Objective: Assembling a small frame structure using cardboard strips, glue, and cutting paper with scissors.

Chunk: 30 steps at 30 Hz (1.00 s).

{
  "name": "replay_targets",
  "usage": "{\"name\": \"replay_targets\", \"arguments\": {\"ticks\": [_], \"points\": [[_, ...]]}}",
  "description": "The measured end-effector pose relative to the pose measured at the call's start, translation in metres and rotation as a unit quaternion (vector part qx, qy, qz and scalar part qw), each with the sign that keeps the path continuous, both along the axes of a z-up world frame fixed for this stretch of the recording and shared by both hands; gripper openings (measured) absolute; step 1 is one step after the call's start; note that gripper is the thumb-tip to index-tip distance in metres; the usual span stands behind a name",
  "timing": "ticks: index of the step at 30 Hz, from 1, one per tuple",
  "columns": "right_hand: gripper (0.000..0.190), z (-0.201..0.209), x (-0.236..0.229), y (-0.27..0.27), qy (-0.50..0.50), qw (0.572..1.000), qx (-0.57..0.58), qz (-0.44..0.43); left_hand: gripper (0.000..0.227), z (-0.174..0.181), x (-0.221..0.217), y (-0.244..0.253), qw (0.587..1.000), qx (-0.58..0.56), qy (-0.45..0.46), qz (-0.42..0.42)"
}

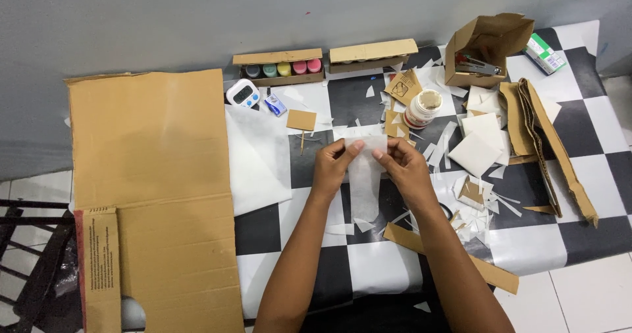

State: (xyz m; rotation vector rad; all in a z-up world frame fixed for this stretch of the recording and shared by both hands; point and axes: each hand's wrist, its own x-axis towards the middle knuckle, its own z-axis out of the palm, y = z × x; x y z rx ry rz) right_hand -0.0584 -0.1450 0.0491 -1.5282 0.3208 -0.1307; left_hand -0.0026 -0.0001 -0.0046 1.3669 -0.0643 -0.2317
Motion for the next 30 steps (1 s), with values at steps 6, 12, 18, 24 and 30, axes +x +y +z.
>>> {"name": "replay_targets", "arguments": {"ticks": [6, 12, 18, 24, 30], "points": [[0.014, -0.038, -0.001, -0.021, -0.001, 1.0, 0.016, -0.025, 0.029, -0.01, -0.001, -0.001, 0.999, 0.007, -0.041, -0.029], [0.013, -0.031, 0.0, -0.019, 0.006, 0.999, 0.041, -0.019, 0.034, -0.007, 0.001, 0.001, 0.997, 0.013, -0.069, -0.042], [0.015, -0.024, 0.005, -0.019, -0.027, 0.999, 0.013, -0.029, 0.02, 0.06, -0.011, -0.001, 0.997, 0.011, -0.057, -0.055], [0.018, -0.011, 0.007, -0.013, 0.026, 0.996, 0.085, 0.003, 0.026, 0.051, -0.007, 0.0, 0.997, 0.033, -0.055, -0.043], [0.015, -0.013, 0.005, -0.015, 0.004, 0.998, 0.057, 0.021, 0.026, 0.039, -0.004, -0.003, 0.999, 0.026, -0.024, -0.035]]}}
